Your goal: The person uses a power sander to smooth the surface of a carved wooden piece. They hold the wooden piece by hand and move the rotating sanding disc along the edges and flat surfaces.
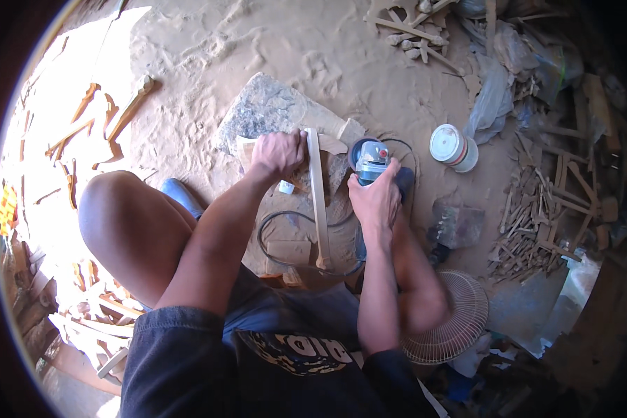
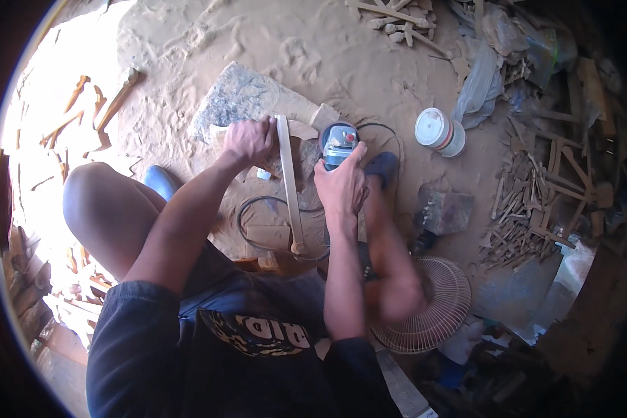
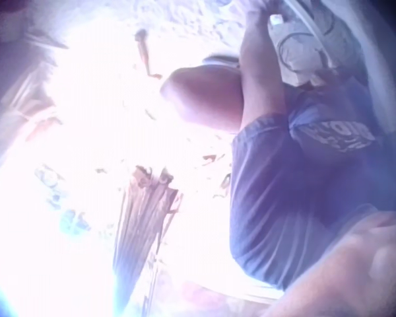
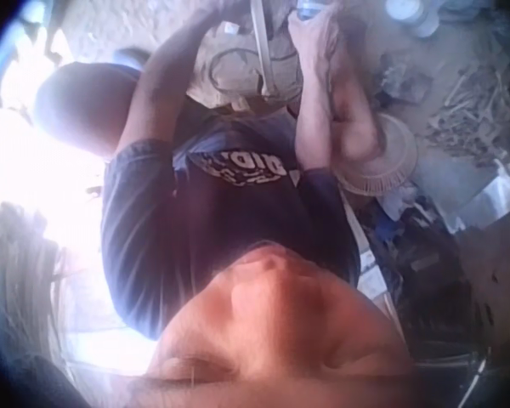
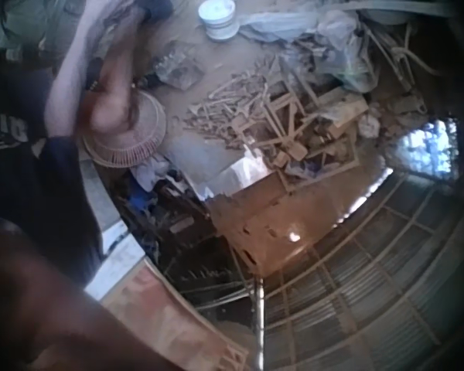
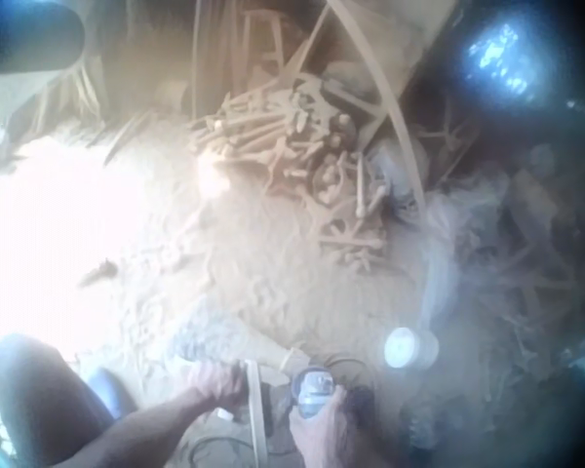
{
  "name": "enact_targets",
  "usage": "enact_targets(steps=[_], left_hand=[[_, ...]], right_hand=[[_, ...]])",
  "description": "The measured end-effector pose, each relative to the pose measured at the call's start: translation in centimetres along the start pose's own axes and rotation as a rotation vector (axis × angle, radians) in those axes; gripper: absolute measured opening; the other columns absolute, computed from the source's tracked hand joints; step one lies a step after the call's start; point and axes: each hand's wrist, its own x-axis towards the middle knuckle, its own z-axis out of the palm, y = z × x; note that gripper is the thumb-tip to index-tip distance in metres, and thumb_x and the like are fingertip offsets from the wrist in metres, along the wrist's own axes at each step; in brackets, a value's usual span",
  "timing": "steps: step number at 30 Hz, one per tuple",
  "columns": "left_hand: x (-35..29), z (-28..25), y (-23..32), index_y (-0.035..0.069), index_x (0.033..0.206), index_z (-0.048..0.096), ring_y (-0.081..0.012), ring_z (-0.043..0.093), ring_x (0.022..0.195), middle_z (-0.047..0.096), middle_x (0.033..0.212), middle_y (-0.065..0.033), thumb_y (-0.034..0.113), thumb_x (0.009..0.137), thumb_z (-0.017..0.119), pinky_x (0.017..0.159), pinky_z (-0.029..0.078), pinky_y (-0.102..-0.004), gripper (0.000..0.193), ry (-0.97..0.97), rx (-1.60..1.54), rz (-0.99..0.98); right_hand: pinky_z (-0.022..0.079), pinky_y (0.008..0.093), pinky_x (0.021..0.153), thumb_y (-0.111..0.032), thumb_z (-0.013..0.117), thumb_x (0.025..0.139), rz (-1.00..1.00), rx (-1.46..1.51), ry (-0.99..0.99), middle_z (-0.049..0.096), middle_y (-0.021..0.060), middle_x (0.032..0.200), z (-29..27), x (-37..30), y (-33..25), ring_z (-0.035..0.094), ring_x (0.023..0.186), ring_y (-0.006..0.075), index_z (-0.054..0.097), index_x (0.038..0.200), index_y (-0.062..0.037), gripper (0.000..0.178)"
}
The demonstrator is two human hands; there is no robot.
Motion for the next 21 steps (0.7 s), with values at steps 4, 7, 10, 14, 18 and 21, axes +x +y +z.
enact_targets(steps=[4, 7, 10, 14, 18, 21], left_hand=[[0.6, 0.2, 0.0, 0.009, 0.1, 0.065, -0.0446, 0.071, 0.067, 0.07, 0.069, -0.0232, 0.04, 0.114, 0.043, 0.065, 0.057, -0.057, 0.041, 0.014, -0.002, -0.01], [0.0, 0.1, 0.3, 0.009, 0.103, 0.065, -0.0446, 0.072, 0.067, 0.07, 0.071, -0.0238, 0.04, 0.115, 0.042, 0.065, 0.057, -0.0566, 0.041, -0.005, -0.001, 0.008], [-0.1, -0.6, 0.9, 0.009, 0.102, 0.068, -0.0396, 0.072, 0.065, 0.07, 0.067, -0.0197, 0.04, 0.116, 0.04, 0.065, 0.057, -0.0526, 0.044, -0.017, 0.031, -0.048], [-0.2, 0.0, 0.3, 0.01, 0.101, 0.068, -0.0396, 0.072, 0.064, 0.07, 0.066, -0.0195, 0.039, 0.115, 0.041, 0.065, 0.057, -0.0529, 0.042, 0.071, -0.001, -0.021], [0.1, -0.2, 0.8, 0.01, 0.102, 0.067, -0.0426, 0.073, 0.07, 0.072, 0.071, -0.0223, 0.04, 0.115, 0.042, 0.07, 0.058, -0.0556, 0.041, 0.028, -0.008, -0.037], [-0.2, -0.2, 0.4, 0.01, 0.104, 0.065, -0.0456, 0.074, 0.075, 0.074, 0.077, -0.0248, 0.043, 0.114, 0.042, 0.073, 0.058, -0.0576, 0.041, -0.023, -0.033, -0.044]], right_hand=[[0.056, 0.0587, 0.095, -0.034, 0.082, 0.088, 0.098, 0.02, 0.008, 0.071, 0.0344, 0.12, -2.2, 0.0, 3.8, 0.071, 0.111, 0.051, 0.033, 0.154, 0.0015, 0.089], [0.054, 0.0555, 0.102, -0.032, 0.083, 0.084, -0.01, 0.129, 0.027, 0.068, 0.0349, 0.128, -4.2, 0.8, 5.5, 0.068, 0.12, 0.0503, 0.04, 0.151, 0.0048, 0.088], [0.054, 0.055, 0.103, -0.033, 0.083, 0.082, -0.062, 0.11, -0.027, 0.068, 0.0352, 0.13, -6.9, 2.8, 3.7, 0.069, 0.121, 0.0502, 0.041, 0.149, 0.006, 0.088], [0.054, 0.0502, 0.104, -0.034, 0.083, 0.08, -0.138, -0.051, -0.197, 0.069, 0.0353, 0.129, -8.4, 5.5, -1.4, 0.07, 0.122, 0.0468, 0.045, 0.145, 0.0079, 0.086], [0.055, 0.0498, 0.107, -0.037, 0.082, 0.079, -0.2, -0.153, -0.286, 0.068, 0.0356, 0.133, -7.5, 6.8, -5.1, 0.069, 0.125, 0.0469, 0.042, 0.15, 0.0076, 0.092], [0.054, 0.0483, 0.11, -0.037, 0.081, 0.079, -0.226, -0.227, -0.372, 0.068, 0.0348, 0.136, -6.8, 7.2, -7.8, 0.068, 0.128, 0.0456, 0.035, 0.159, 0.0073, 0.102]])
